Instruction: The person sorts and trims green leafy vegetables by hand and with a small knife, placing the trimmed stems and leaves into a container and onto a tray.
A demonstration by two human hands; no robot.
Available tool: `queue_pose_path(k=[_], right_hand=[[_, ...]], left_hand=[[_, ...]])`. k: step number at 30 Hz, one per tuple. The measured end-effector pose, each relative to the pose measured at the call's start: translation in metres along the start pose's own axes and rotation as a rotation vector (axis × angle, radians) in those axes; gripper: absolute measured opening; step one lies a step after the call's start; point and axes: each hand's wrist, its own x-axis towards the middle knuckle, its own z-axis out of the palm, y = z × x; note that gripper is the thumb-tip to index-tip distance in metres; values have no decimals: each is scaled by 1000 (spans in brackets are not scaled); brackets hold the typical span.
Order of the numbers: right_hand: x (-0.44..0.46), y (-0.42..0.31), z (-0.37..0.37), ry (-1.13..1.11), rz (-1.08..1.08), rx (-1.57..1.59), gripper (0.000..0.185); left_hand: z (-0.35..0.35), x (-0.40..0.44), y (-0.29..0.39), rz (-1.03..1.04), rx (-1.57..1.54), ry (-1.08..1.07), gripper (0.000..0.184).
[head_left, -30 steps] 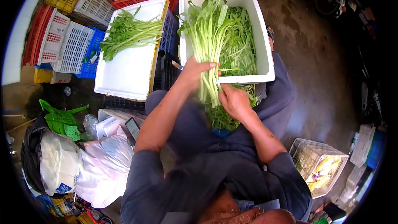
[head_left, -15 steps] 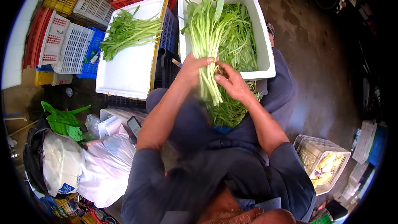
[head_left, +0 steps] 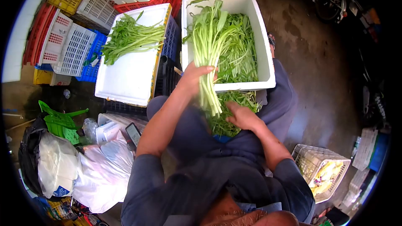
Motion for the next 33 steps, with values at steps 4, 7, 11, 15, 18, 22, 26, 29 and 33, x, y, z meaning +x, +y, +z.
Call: queue_pose_path(k=[4, 7, 11, 15, 18, 22, 26, 29, 33], right_hand=[[45, -19, -46, 213, 301, 475, 35], [93, -24, -54, 348, 246, 1039, 26], [128, -24, -44, 369, 199, 1608, 15], [126, -21, -33, 421, 169, 1516, 12], [110, -18, -25, 420, 161, 1114, 14], [73, -16, -23, 331, 138, 539, 17], [17, 11, -6, 28, 25, 19, 20], [3, 23, -6, 195, 51, 29, 28], [49, -6, -63, 409, 256, 789, 19]], left_hand=[[9, -5, 2, -36, 50, 56, 40], [12, -5, 0, -34, 85, -5, 39], [23, -10, 5, -44, 59, -94, 40], [19, -12, 5, -55, 63, -48, 39], [15, -9, 3, -46, 104, 59, 37], [5, -5, 3, -39, 51, 45, 36], [6, -8, 7, -24, -21, 31, 35], [1, -3, 0, 1, 35, 46, 36], [18, -10, 5, -21, 194, -7, 43]])
